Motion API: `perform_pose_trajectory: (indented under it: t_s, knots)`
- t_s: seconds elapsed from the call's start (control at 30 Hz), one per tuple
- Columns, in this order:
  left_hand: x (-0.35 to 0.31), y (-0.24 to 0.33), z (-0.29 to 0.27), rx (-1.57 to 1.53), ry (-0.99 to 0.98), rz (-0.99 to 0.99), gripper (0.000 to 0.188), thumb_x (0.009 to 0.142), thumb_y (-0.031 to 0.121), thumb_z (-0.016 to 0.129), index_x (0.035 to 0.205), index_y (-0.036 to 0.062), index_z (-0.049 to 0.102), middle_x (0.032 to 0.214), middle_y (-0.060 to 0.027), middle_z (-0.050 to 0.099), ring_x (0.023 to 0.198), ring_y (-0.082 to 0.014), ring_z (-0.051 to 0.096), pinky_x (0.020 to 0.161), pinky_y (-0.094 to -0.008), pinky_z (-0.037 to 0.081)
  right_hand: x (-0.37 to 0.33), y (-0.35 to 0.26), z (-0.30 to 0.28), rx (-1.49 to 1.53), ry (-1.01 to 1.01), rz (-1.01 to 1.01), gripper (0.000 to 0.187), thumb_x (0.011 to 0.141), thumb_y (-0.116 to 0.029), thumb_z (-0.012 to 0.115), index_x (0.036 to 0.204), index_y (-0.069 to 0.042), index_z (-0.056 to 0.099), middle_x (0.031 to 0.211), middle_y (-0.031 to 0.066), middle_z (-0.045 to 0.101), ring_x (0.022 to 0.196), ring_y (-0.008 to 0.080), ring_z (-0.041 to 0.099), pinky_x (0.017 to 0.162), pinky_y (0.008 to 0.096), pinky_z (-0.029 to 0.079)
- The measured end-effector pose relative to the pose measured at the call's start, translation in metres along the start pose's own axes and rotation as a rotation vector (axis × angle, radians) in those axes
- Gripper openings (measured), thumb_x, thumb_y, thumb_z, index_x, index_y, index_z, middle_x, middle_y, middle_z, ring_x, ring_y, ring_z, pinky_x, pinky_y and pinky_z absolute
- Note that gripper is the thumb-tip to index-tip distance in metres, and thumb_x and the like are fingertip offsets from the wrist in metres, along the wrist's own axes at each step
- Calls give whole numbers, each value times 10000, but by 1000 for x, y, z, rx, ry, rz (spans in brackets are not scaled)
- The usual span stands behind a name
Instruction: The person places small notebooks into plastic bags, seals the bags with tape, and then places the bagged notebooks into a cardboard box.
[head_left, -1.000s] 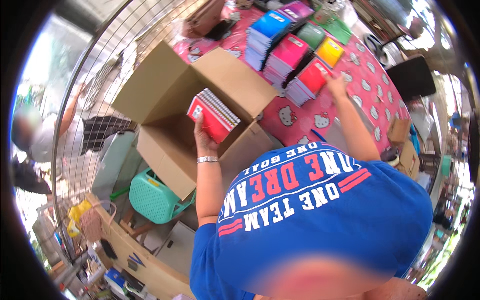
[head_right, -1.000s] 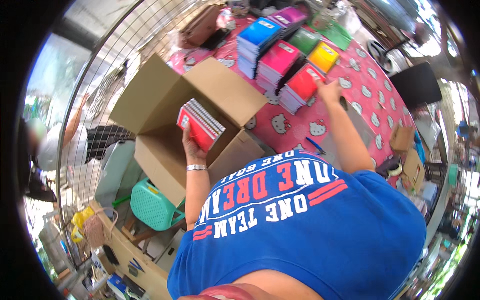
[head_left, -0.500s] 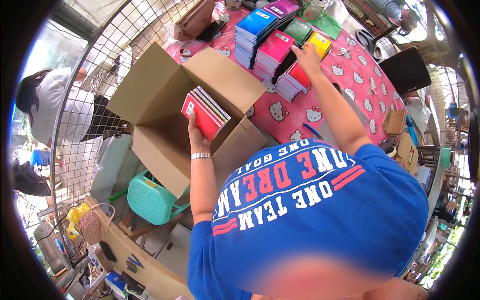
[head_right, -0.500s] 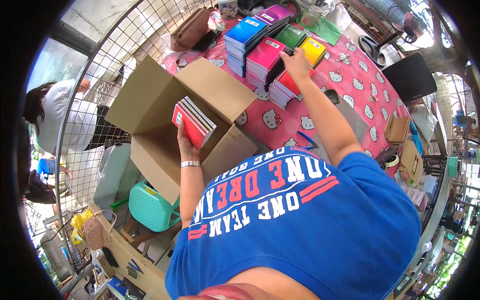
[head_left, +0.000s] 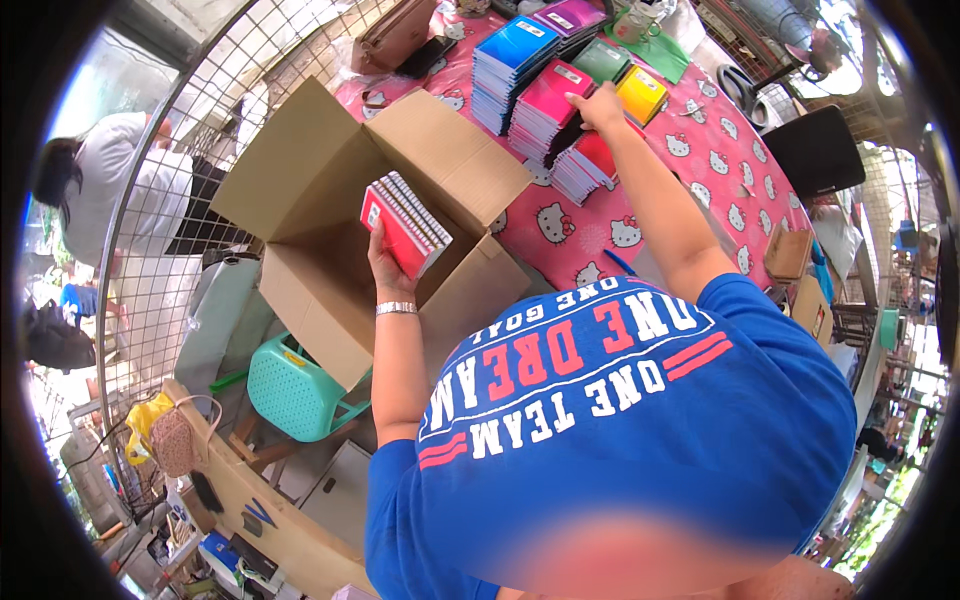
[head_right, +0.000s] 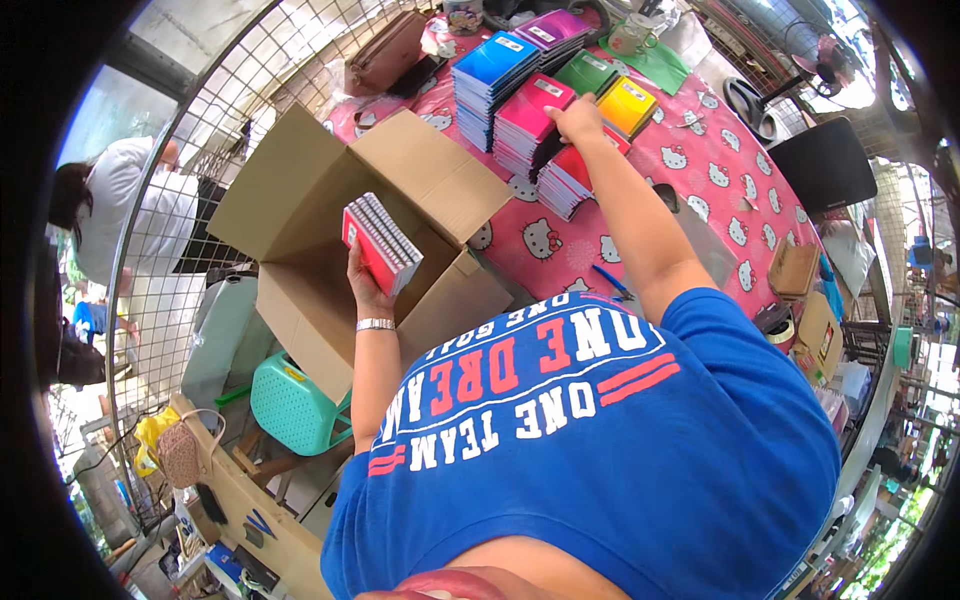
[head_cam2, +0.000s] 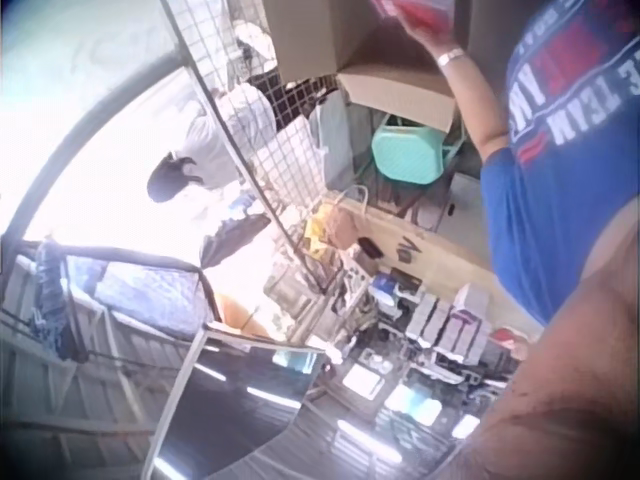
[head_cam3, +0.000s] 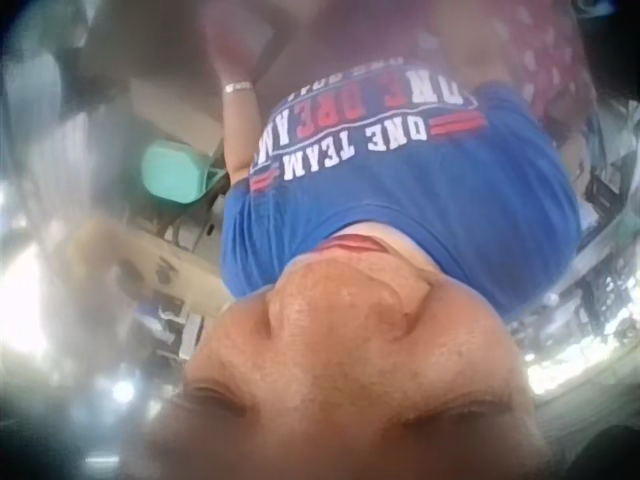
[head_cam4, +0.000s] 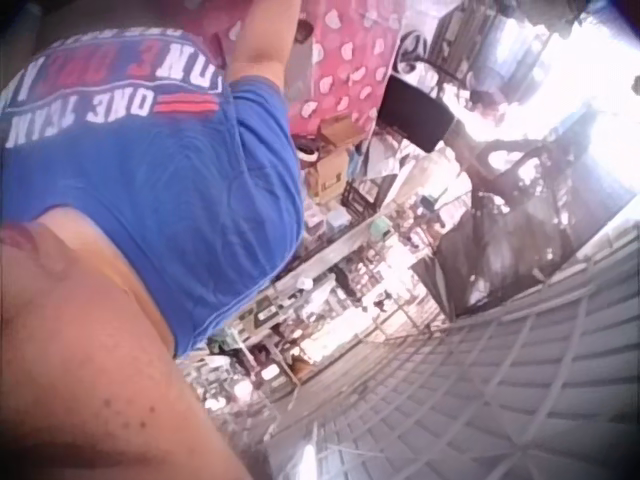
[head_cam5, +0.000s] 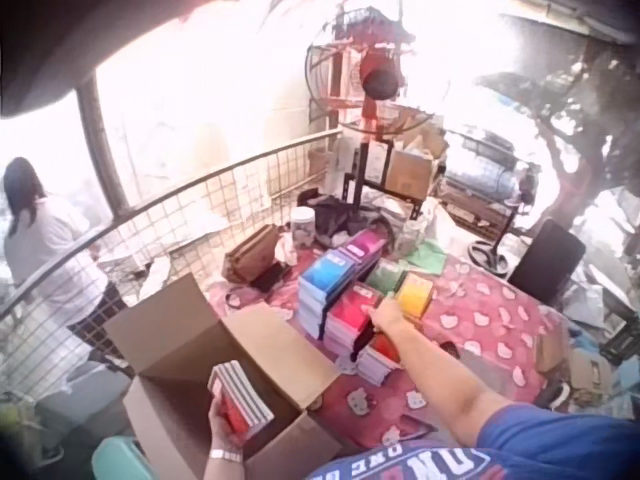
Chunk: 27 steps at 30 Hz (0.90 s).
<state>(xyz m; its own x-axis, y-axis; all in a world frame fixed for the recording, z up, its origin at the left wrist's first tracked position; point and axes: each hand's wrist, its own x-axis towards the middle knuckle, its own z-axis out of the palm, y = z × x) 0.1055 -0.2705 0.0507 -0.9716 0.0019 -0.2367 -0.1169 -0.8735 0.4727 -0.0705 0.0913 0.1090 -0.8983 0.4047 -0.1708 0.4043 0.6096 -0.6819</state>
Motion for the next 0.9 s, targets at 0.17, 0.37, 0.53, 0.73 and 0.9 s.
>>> perform_pose_trajectory:
  t_s: [0.17,0.37,0.53,0.73,0.9]
  knots:
    - [-4,6,8,87,120,-65,450,880,339,624,1198,37,523,1103,-101,639,966,-227,638,878,-402,521,19,13,17,169,36,60,663,722,-264,773,1160,99,434,869,204,654,700,275,670,616,338,544]
    - [-1,-3,21,192,165,-60,732,826,611,580,1298,66,451,1265,-112,554,1142,-250,557,960,-445,470,-72,-47,-35,755,-458,-164,296,815,-82,642,1081,39,598,922,103,668,763,191,658,711,307,538]
    - [-2,-1,21,100,1,-81,917,789,757,446,1362,44,388,1337,-130,492,1185,-280,526,953,-439,475,-141,-88,50,395,-840,-514,572,782,-250,747,1219,48,529,937,61,617,812,128,591,699,291,505]
    - [-1,-3,9,216,107,-46,461,861,248,605,1226,-5,481,1138,-146,612,1005,-268,624,891,-431,516,-51,-91,64,-222,384,-940,470,789,-356,651,1138,-58,550,993,163,616,968,320,597,802,451,490]
    - [11,-12,23,221,89,-135,441,839,213,626,1200,-3,496,1103,-146,620,969,-255,632,878,-402,521,27,-75,32,-670,358,-975,294,784,-280,655,997,-79,637,939,127,635,934,284,619,773,402,512]
